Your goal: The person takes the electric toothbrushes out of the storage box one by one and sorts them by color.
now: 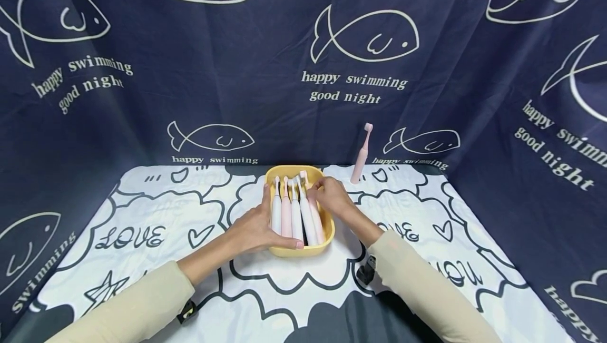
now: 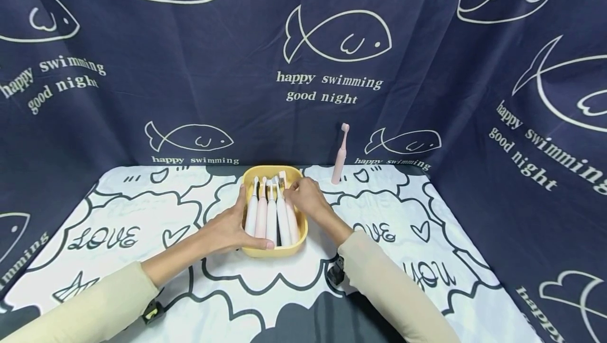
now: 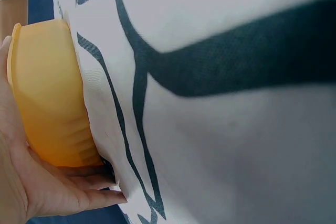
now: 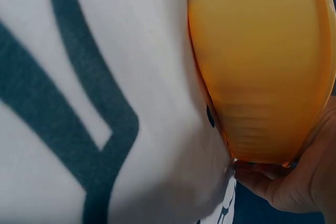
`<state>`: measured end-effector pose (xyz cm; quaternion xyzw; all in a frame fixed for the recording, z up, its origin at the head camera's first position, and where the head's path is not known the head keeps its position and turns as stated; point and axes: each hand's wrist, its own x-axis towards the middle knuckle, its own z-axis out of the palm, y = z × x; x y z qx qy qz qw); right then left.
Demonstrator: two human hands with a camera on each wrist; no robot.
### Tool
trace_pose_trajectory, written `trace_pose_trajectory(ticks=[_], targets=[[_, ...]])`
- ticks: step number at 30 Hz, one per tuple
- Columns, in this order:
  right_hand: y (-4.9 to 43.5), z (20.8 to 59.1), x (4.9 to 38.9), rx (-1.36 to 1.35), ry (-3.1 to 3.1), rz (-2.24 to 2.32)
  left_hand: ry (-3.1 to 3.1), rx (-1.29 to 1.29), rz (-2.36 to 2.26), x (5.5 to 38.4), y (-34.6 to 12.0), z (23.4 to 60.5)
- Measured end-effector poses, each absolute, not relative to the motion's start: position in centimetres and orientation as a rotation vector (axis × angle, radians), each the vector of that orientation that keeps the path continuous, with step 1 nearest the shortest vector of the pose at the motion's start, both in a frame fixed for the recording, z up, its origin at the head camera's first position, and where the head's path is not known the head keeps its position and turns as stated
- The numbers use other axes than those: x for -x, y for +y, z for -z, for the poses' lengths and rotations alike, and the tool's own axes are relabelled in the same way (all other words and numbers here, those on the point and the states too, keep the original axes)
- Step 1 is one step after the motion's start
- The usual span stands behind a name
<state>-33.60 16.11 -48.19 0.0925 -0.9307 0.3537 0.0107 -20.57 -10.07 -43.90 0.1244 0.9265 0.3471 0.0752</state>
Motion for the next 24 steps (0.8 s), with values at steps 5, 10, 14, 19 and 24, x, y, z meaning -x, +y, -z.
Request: trace_pose_trajectory(ticks=[5,10,14,19,24], targets=[[14.7,43.3,29.2,-0.211,-2.804,-1.166,2.770,-0.357,-1.043,20.6,-10.1,43.9],[14.5,42.5,28.4,-0.151,-2.739,-1.170,2.769,-0.347,-1.048,20.5,-10.0,43.9],[14.7,42.2,28.5,-0.119,-2.671,-1.214,2.774,-0.344,-1.034,20.5,-10.1,43.8],[15.1,41.9,28.9,-0.125,-2.603,-1.306,2.775,-0.337,-1.035,20.5,-10.0,43.7],[15.4,41.9,29.0,-0.127,-2.576,-1.338,2.773,-0.337,-1.037,20.5,-9.9,43.8]])
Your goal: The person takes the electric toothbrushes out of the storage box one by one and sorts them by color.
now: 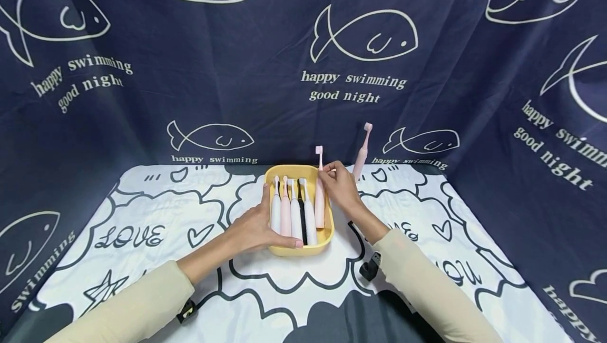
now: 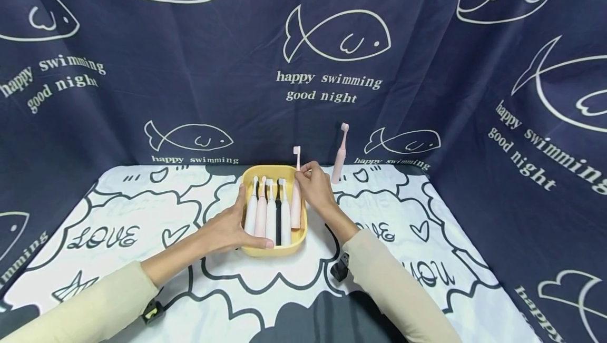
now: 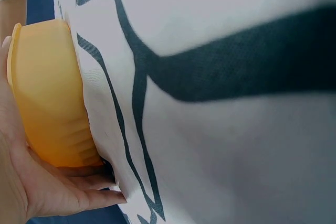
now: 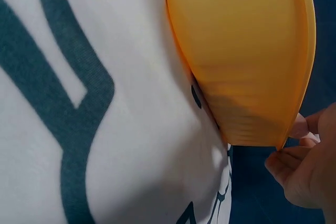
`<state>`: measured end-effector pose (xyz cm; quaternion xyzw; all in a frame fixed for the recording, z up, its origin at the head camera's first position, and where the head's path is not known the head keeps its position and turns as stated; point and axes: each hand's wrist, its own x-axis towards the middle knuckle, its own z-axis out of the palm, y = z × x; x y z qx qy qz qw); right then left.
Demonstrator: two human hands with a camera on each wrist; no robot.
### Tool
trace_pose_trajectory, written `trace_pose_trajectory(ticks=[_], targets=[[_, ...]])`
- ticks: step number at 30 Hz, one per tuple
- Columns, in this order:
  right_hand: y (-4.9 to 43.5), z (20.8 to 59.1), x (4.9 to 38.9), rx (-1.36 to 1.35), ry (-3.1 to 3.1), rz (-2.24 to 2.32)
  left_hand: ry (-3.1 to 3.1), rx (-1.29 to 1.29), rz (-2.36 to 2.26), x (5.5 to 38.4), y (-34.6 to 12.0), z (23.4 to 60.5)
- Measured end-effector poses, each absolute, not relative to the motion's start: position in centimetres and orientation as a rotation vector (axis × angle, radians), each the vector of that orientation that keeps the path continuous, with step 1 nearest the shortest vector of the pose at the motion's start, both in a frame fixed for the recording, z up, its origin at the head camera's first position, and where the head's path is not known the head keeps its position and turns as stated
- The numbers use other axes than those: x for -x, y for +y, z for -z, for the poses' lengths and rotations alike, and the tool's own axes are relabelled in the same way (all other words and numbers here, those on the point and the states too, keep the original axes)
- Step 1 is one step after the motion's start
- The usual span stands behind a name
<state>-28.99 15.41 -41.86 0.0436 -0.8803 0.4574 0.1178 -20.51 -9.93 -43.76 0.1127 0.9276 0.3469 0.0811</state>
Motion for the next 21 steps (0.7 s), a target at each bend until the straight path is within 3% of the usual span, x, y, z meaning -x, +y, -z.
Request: trace_pose_trajectory(ticks=[21], targets=[[16.40,41.45,29.21,-0.258,-2.492,-1.546,2.764,-0.328,-1.006,20.56,-10.05,43.72]])
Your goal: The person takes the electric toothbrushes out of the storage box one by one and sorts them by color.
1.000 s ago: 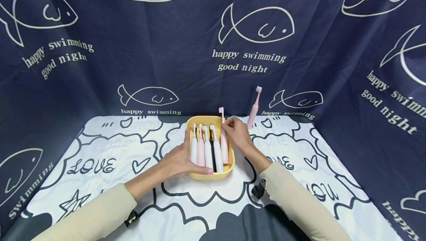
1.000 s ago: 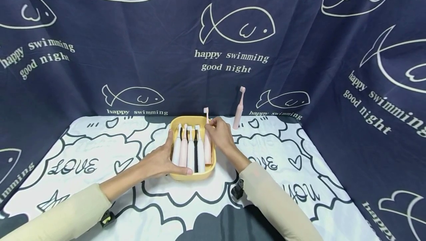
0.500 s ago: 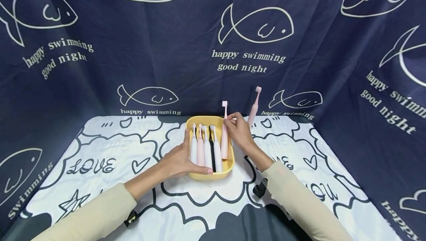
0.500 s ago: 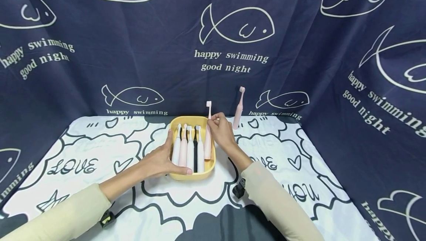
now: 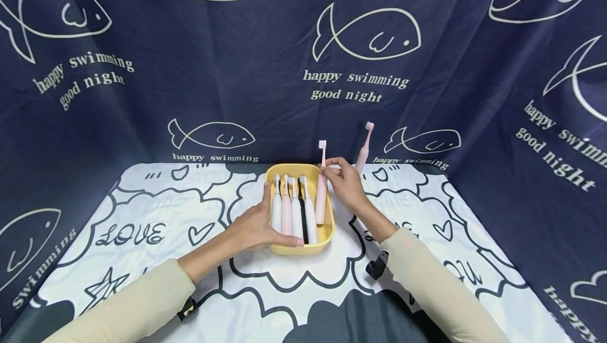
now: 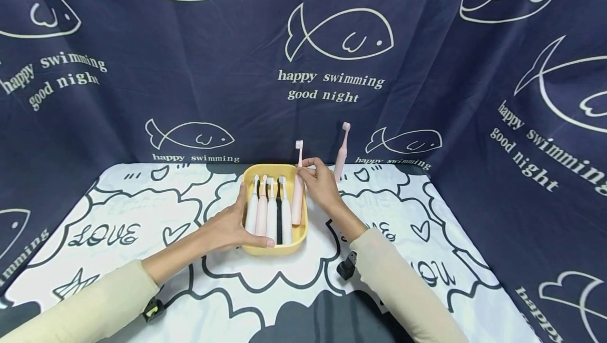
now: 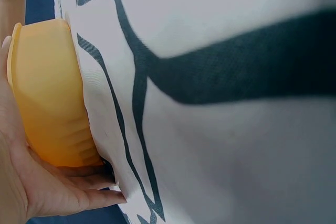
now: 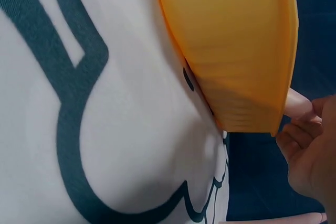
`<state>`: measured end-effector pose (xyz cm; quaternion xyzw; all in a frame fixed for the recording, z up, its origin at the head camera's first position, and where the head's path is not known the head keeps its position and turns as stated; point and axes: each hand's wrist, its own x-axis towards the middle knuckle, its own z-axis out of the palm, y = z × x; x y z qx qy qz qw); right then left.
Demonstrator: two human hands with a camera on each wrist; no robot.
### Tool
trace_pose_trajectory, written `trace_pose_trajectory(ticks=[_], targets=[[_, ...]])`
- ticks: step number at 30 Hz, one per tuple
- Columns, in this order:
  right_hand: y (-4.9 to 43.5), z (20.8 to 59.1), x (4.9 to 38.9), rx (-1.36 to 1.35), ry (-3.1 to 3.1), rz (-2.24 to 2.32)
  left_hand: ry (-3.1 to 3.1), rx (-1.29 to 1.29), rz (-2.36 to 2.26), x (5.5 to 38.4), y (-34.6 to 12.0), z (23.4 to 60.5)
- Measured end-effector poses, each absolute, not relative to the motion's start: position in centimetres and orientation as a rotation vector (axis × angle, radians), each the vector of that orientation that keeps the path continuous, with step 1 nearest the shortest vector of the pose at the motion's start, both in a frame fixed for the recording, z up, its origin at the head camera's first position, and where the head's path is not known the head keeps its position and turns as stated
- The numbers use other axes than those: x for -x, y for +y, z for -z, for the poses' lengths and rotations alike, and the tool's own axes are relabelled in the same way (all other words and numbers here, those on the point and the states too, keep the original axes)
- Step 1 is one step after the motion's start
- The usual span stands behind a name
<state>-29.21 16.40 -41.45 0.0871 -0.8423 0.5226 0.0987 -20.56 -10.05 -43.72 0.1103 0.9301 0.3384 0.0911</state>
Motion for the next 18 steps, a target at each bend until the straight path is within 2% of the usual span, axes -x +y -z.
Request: trace_pose_trajectory(ticks=[9,18], targets=[[17.2,40.6,29.0,-0.330,-2.415,-1.901,2.759,-0.329,-1.004,20.5,-10.0,43.7],[17.6,39.6,28.6,-0.332,-2.428,-1.975,2.760,-0.322,-0.999,20.7,-10.1,43.8]])
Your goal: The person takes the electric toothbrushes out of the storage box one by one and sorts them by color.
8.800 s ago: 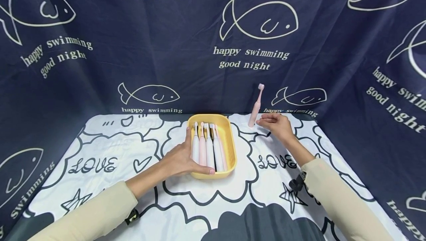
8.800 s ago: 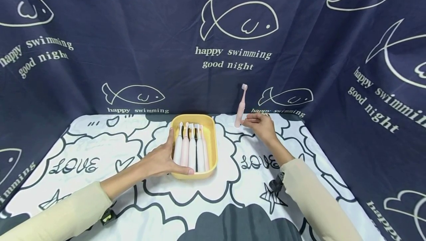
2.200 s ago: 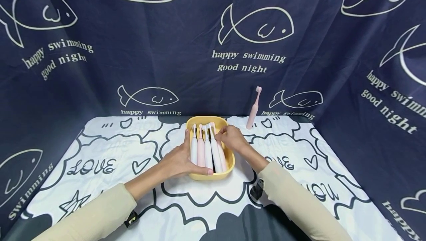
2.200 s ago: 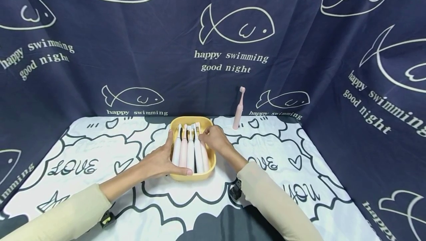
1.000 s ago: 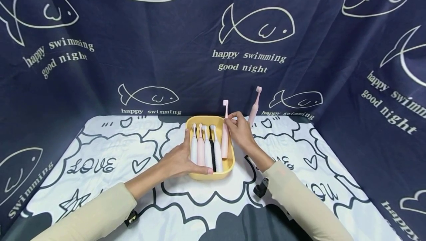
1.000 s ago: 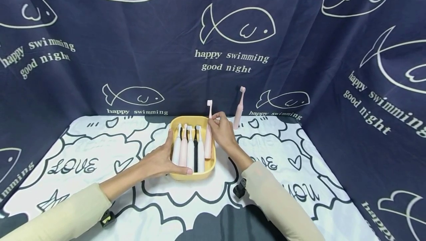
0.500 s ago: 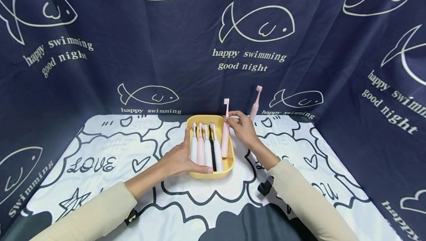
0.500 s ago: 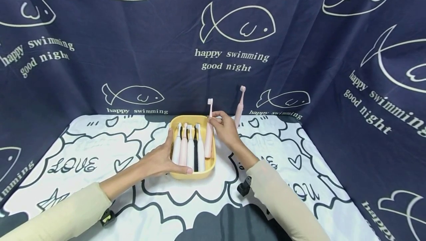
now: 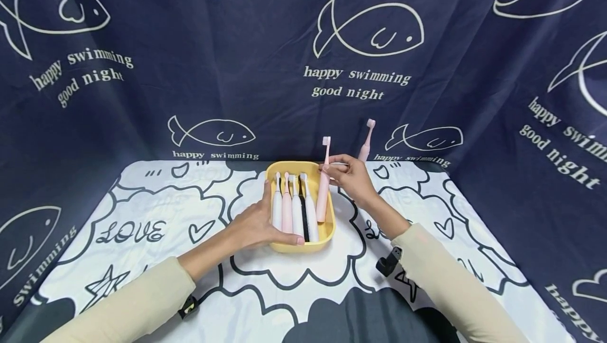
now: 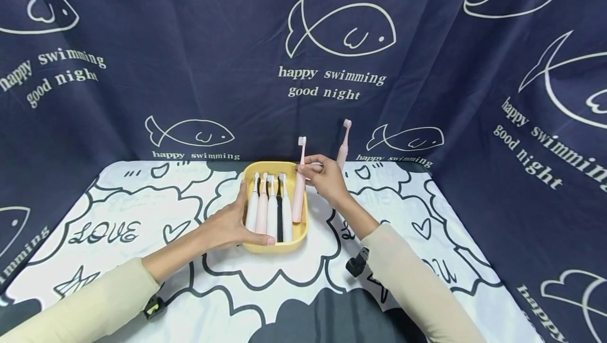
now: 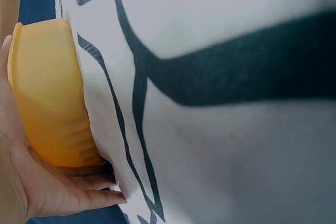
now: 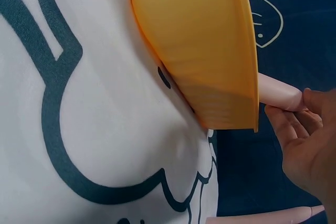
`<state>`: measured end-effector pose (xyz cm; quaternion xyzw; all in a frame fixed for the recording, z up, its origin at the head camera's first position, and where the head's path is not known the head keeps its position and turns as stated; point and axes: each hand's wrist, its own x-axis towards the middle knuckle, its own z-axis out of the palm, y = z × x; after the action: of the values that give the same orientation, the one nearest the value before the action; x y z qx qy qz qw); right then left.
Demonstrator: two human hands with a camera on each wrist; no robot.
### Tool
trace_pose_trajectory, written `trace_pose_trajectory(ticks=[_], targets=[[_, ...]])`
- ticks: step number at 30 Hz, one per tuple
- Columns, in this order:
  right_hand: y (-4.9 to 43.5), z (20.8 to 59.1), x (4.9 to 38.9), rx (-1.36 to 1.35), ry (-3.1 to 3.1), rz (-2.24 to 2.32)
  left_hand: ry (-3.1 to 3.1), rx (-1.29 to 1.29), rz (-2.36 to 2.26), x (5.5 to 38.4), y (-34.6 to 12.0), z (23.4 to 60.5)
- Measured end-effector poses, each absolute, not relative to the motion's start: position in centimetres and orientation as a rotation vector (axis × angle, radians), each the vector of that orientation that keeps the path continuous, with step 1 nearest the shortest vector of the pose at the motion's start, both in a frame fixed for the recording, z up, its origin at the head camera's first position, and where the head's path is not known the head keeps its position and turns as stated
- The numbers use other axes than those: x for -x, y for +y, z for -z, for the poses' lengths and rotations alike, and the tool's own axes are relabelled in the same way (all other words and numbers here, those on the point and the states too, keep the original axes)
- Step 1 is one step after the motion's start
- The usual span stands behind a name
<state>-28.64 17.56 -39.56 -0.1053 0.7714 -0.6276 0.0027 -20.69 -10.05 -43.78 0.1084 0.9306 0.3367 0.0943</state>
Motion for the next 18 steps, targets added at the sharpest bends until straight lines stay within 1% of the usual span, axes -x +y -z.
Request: trace_pose_trajectory(ticks=[10,18], targets=[[17.8,39.3,28.0,0.370,2.381,2.037,2.750,-0.321,-0.992,20.6,-10.0,43.8],[17.9,38.3,27.5,0.489,2.391,2.078,2.753,-0.326,-0.980,20.7,-10.0,43.4]])
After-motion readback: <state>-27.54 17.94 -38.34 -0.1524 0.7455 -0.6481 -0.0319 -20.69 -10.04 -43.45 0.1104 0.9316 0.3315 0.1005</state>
